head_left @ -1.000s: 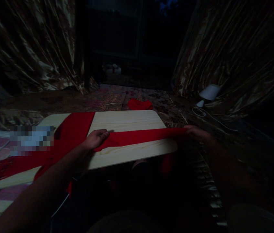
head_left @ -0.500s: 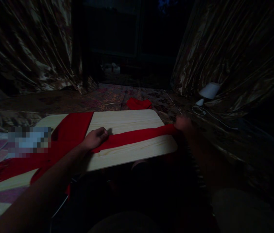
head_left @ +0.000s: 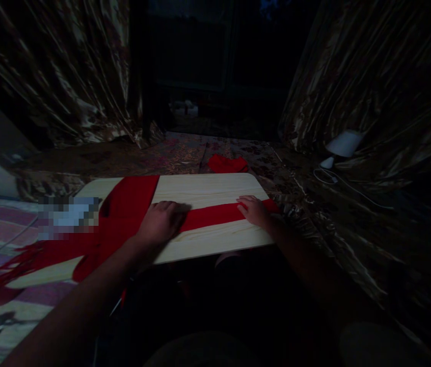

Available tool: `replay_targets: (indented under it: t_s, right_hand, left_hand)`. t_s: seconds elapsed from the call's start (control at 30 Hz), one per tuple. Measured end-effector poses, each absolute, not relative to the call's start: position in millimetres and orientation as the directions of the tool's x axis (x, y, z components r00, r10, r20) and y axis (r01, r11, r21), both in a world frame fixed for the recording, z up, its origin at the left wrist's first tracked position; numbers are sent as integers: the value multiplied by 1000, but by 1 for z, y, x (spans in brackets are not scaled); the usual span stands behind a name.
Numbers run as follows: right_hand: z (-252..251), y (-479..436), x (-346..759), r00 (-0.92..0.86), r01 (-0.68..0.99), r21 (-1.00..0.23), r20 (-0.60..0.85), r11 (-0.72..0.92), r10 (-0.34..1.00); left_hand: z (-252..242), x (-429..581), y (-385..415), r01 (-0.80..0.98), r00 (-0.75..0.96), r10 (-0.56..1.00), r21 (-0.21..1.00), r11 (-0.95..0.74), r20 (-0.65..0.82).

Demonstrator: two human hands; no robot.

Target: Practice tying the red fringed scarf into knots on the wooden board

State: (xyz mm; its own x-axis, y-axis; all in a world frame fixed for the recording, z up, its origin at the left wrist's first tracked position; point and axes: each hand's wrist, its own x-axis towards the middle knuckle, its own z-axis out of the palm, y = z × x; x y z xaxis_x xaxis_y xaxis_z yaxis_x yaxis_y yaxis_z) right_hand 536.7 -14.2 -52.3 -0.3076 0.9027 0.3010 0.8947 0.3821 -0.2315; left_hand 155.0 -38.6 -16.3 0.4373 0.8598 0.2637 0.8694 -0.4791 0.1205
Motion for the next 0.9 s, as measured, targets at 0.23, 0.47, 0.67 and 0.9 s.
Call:
replay_targets:
  t_s: [0.23, 0.47, 0.67, 0.9]
  right_hand:
    - [-43, 2, 530, -318, 848, -316, 336, 424, 886]
    - [-28, 8, 510, -445, 803, -343, 201, 488, 873]
    - [-1, 19, 510, -340, 858, -423, -46, 290, 939]
    - [5, 33, 509, -313, 933, -244, -192, 264, 930]
  left_hand:
    - [-29, 133, -88, 940, 322, 914, 32, -339, 249]
    - [-46, 119, -89, 979, 196, 965, 23, -203, 176]
    - [-44, 122, -88, 979, 192, 964, 29, -201, 182]
    - [-44, 122, -89, 979, 190, 962, 40, -201, 197]
